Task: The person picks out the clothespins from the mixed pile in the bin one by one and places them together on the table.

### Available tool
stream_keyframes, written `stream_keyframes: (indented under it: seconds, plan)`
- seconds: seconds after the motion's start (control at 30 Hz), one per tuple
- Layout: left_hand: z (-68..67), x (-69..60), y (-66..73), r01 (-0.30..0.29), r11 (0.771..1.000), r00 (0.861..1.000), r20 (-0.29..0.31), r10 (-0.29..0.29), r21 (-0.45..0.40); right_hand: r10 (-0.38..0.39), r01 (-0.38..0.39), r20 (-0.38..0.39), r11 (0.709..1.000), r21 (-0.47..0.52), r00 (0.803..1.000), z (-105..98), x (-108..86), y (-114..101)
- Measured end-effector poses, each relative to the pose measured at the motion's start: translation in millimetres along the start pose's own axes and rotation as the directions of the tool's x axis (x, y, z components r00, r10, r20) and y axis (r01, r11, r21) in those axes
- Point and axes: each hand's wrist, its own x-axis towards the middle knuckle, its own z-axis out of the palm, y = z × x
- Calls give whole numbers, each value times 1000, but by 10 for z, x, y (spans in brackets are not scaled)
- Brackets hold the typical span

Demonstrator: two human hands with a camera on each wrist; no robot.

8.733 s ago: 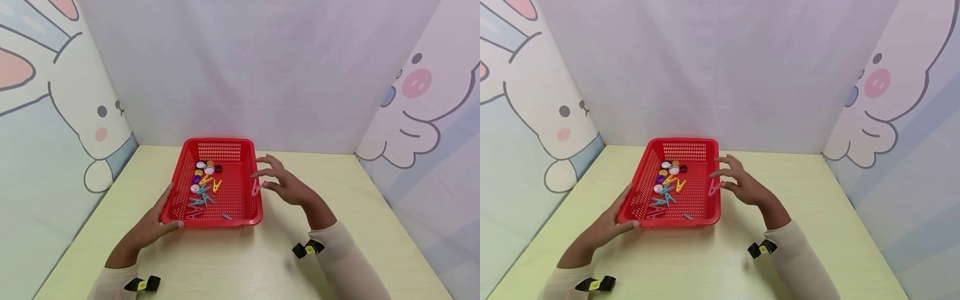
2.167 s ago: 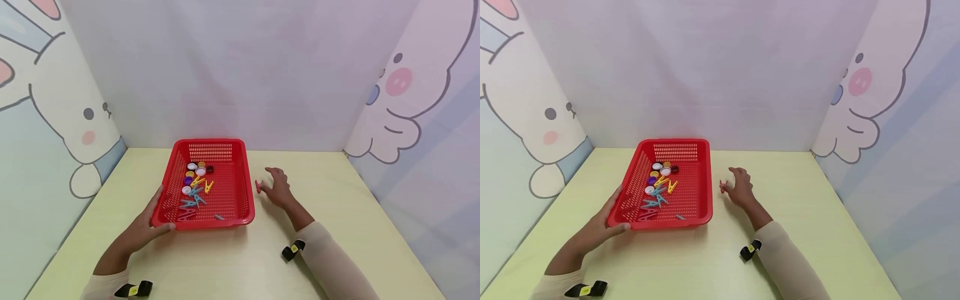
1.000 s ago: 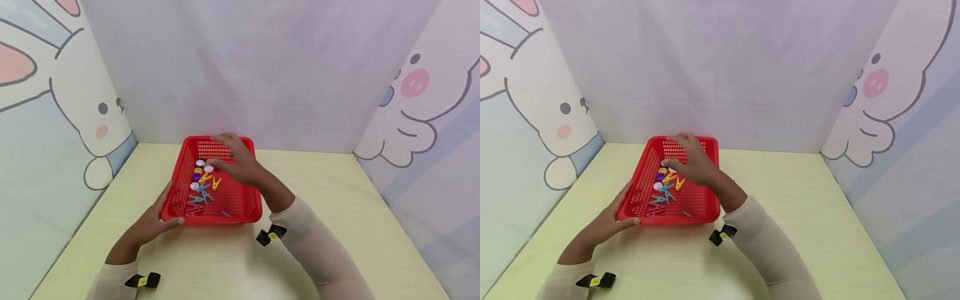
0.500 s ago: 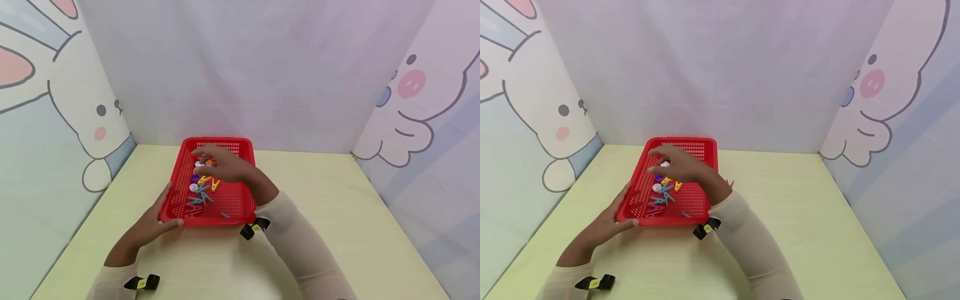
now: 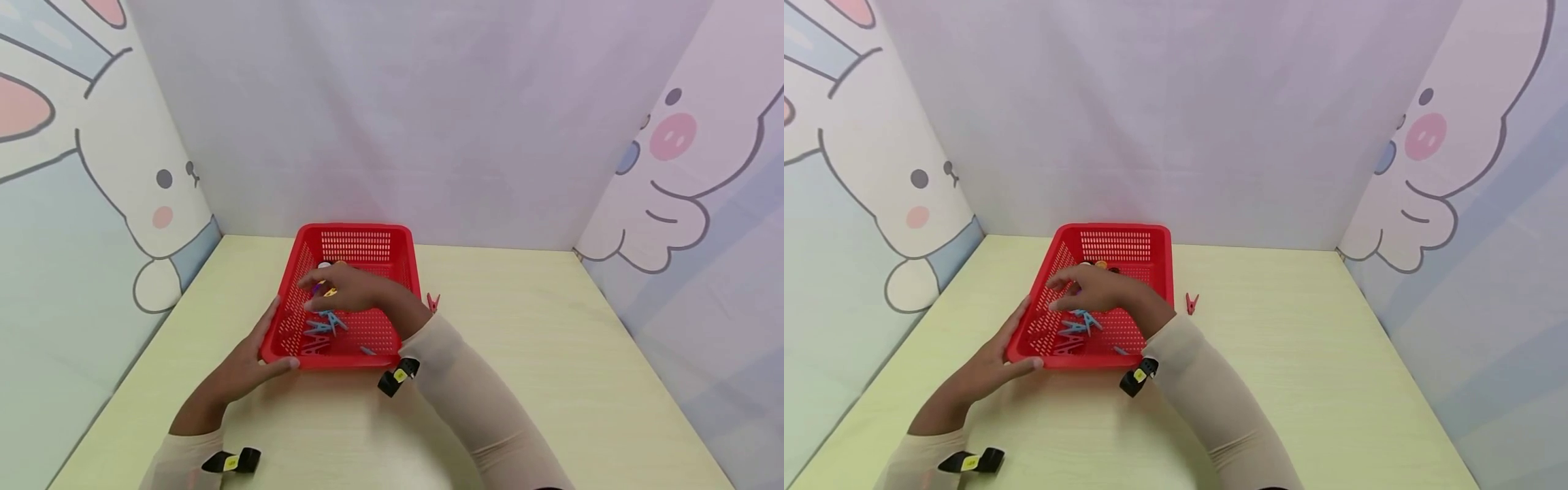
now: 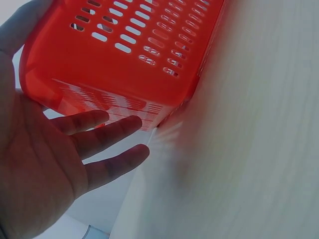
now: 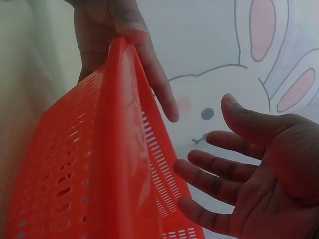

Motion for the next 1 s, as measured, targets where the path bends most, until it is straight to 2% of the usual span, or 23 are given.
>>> stream_keyframes:
  seconds: [0.2,0.3,0.4,0.53,0.7,0.8,1.0]
  plan:
    - [2,1,-1,-7,1000,1000,1,7,5,72,-74,33,994,76,997,45,23,46]
    - [6,0,-1,-3,1000,1000,1,3,9,100,-109,77,986,126,992,71,42,79]
    - [12,-1,0,-3,1000,1000,-4,3,24,124,-142,136,981,133,983,100,65,108]
    - [16,-6,-3,2,999,1000,-11,-1,45,174,-202,229,974,104,958,154,92,124]
    - [23,-11,12,21,998,1000,-12,-20,51,219,-228,313,974,-8,924,230,117,153]
    - [23,-11,21,31,998,999,-13,-31,55,217,-209,341,976,-61,915,250,124,164]
    - [25,-5,33,27,998,1000,-15,-26,57,242,-241,366,969,-48,899,263,118,159]
